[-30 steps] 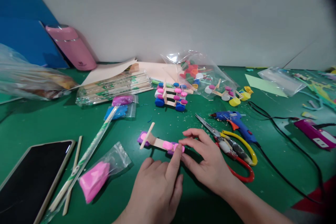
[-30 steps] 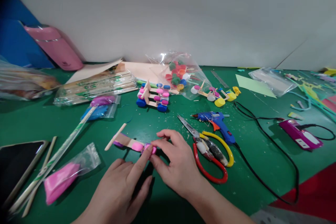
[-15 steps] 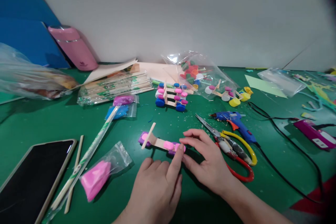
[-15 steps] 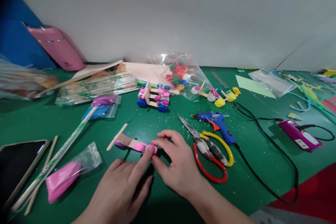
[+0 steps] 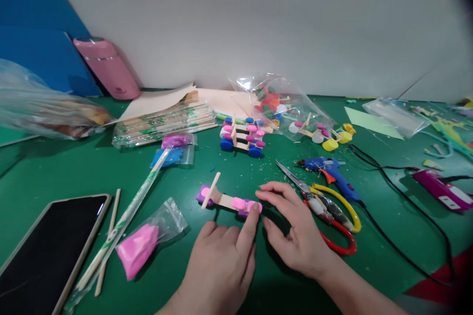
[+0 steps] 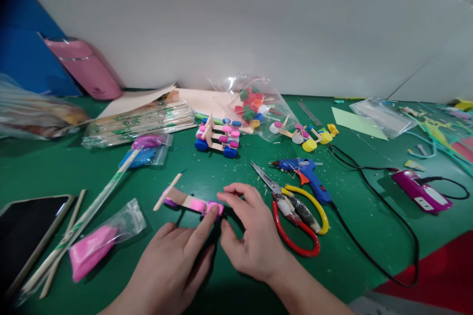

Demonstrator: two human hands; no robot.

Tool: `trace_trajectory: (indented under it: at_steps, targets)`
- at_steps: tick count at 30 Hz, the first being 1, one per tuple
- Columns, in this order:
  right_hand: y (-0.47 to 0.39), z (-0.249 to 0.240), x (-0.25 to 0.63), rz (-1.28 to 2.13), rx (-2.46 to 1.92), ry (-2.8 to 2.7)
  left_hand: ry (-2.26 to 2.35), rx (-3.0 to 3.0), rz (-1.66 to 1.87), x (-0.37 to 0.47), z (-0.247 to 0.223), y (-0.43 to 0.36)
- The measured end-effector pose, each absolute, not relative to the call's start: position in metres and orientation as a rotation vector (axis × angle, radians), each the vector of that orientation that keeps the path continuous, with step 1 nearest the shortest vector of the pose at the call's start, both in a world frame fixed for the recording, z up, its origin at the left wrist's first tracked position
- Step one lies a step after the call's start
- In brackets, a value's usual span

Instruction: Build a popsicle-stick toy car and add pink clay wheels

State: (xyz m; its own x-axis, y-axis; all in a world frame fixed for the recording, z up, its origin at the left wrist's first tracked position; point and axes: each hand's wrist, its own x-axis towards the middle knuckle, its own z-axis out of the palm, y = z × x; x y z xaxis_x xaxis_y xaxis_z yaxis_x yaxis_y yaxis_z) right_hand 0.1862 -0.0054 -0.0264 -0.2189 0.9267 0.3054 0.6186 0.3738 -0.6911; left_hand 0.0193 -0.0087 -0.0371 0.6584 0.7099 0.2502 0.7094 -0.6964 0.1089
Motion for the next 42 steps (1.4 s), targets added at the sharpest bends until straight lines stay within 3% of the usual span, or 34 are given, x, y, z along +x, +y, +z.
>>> trace_trajectory:
  at_steps: [9, 19, 42]
  targets:
    - [-0.002, -0.027, 0.185, 0.589, -1.341, -1.914, 1.23, 2.555, 0.97, 0.012, -0.033, -0.011]
    - [0.001, -0.028, 0.179, 0.598, -1.352, -1.922, 1.496, 1.816, 0.905, 0.014, -0.035, -0.009]
    - [-0.009, -0.031, 0.177, 0.529, -1.304, -1.928, 1.495, 1.609, 0.854, 0.023, -0.024, -0.004]
